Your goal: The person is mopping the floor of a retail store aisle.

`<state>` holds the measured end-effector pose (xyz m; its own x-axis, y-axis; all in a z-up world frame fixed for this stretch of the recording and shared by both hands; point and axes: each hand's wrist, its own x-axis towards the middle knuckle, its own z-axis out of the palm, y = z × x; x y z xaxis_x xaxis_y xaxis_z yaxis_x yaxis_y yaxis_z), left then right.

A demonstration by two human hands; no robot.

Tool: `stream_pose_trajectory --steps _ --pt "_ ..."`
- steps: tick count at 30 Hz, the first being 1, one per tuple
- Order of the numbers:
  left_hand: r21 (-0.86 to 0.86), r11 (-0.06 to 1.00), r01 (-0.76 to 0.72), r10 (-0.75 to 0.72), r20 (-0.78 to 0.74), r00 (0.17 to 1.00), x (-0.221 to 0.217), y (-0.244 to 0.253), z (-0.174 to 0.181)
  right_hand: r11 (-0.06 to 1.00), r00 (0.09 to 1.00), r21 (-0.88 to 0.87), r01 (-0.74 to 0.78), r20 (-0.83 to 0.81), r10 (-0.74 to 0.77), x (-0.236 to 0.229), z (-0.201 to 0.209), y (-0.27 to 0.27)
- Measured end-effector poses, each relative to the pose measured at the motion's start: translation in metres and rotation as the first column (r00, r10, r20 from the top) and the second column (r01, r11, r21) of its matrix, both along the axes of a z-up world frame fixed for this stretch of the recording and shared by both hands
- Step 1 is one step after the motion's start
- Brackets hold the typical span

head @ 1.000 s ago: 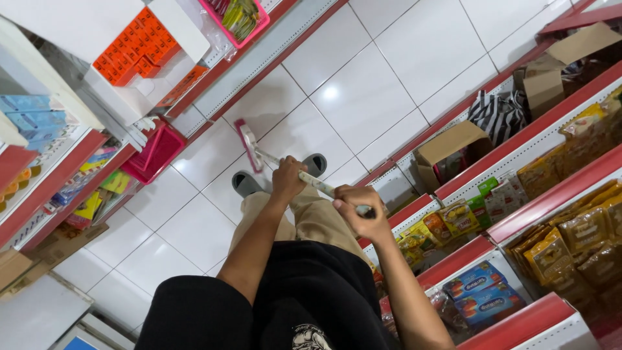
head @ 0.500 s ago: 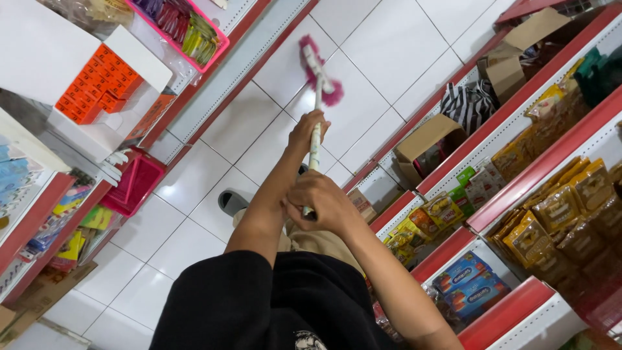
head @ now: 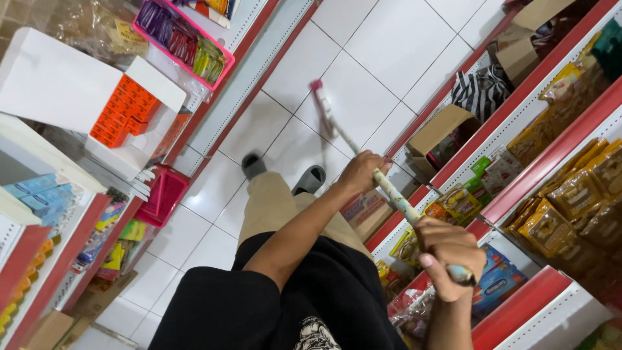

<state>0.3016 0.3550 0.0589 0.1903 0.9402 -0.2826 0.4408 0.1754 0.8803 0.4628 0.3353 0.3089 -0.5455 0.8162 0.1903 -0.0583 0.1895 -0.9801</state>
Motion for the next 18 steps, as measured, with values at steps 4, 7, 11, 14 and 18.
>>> stream_pose_trajectory --steps 4,7,11,14,18 --pt "-0.085 0.945 0.315 -0.315 0.022 0.949 -0.008 -0.026 -0.011 0.982 0.984 -0.056 0.179 -0.008 -0.179 -0.007 0.01 -0.003" --pt "0.032 0.914 0.404 -0.405 0.045 0.913 -0.01 -0.027 -0.03 0.946 0.945 -0.033 0.323 0.059 -0.321 -0.012 -0.007 -0.009" --pt "0.244 0.784 0.571 -0.595 0.036 0.803 0.0 -0.018 -0.063 0.849 0.85 -0.053 0.525 0.066 -0.522 -0.042 -0.009 -0.01" --pt "0.094 0.54 0.837 -0.842 0.048 0.538 0.002 0.023 -0.023 0.688 0.687 -0.064 0.723 0.172 -0.706 -0.063 -0.011 -0.022" --pt "0.23 0.428 0.874 -0.9 0.203 0.387 -0.007 0.054 -0.022 0.525 0.456 0.107 0.844 0.37 -0.809 -0.114 0.003 0.005"
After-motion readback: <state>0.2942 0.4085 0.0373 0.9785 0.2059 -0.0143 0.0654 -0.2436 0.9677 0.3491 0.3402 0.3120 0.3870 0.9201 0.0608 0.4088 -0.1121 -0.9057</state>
